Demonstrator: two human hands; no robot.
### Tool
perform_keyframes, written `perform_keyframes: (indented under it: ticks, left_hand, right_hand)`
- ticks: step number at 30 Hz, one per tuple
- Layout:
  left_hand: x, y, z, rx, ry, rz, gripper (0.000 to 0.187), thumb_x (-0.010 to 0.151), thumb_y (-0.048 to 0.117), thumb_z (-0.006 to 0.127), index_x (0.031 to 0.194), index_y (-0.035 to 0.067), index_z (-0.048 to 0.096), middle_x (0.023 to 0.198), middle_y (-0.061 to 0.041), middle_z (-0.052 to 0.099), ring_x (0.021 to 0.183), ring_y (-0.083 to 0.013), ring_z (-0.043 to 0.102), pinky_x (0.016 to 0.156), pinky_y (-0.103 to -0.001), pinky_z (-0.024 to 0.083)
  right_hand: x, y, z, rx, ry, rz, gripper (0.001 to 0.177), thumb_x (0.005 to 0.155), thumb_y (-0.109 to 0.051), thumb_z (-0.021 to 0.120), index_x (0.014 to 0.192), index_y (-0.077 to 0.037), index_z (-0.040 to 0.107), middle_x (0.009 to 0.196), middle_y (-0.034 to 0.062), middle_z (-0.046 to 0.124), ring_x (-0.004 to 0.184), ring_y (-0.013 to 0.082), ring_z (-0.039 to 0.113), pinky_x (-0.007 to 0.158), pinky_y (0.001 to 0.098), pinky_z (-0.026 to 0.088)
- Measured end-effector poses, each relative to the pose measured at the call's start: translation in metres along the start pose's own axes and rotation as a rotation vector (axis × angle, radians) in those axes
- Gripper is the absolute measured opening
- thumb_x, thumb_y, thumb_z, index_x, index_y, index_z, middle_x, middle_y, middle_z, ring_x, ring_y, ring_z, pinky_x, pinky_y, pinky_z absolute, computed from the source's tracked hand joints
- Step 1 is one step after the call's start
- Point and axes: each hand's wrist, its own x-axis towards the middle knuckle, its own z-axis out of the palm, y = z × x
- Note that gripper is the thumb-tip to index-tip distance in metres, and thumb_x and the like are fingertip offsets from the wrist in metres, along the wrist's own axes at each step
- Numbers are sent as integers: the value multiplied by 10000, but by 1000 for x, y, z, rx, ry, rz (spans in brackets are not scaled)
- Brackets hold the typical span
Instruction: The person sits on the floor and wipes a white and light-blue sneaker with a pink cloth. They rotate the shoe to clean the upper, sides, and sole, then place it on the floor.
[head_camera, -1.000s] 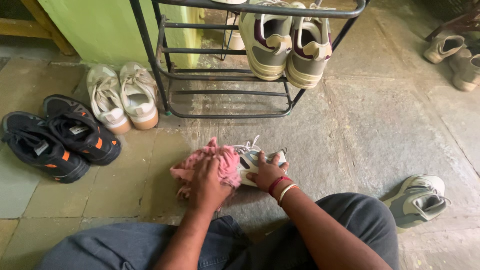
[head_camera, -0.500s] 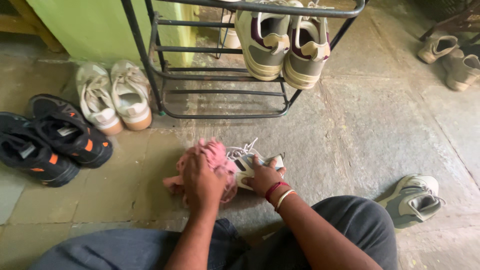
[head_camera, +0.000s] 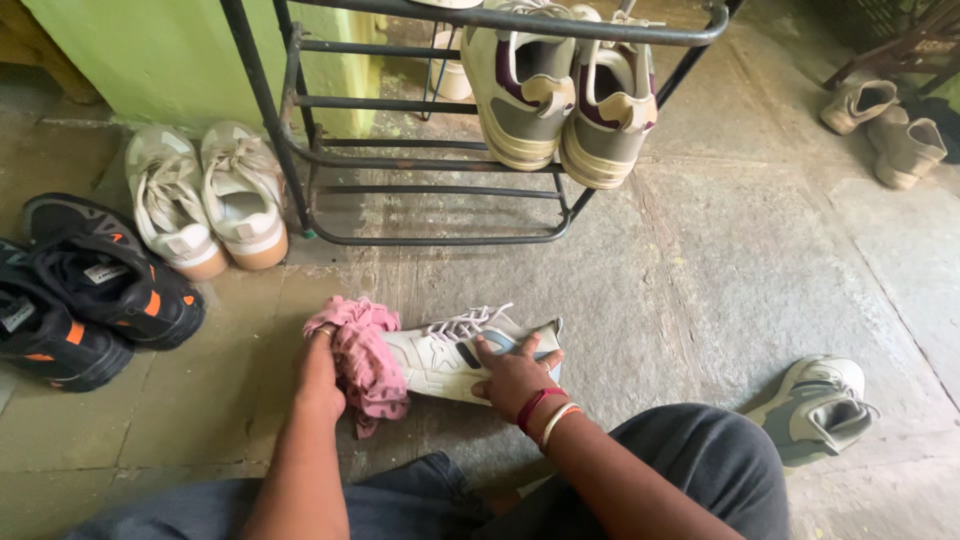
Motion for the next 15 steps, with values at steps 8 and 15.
perform_keyframes:
  ticks: [8,15]
  left_hand:
    - [-25,-2,1,102,-126,382,351,822,185,694,1113,0,758,1049,-51,762,988,-188,674,917,-330,500]
    - [-68,-4,32,1021,-92,860,465,694,189,769,1121,21,696,1061,-187,735,1017,-355,692,932,-412,523]
  right_hand:
    - [-1,12,-8,124,80,-17,781,922,-411,680,1600,-352,297,1499,181,505,1528,448,258,1165,780,91]
    - [9,23,4,311,243,154,1321,674,-529,924,1624,-70,129,1550,470,150,1455,558,305,1220,555,237]
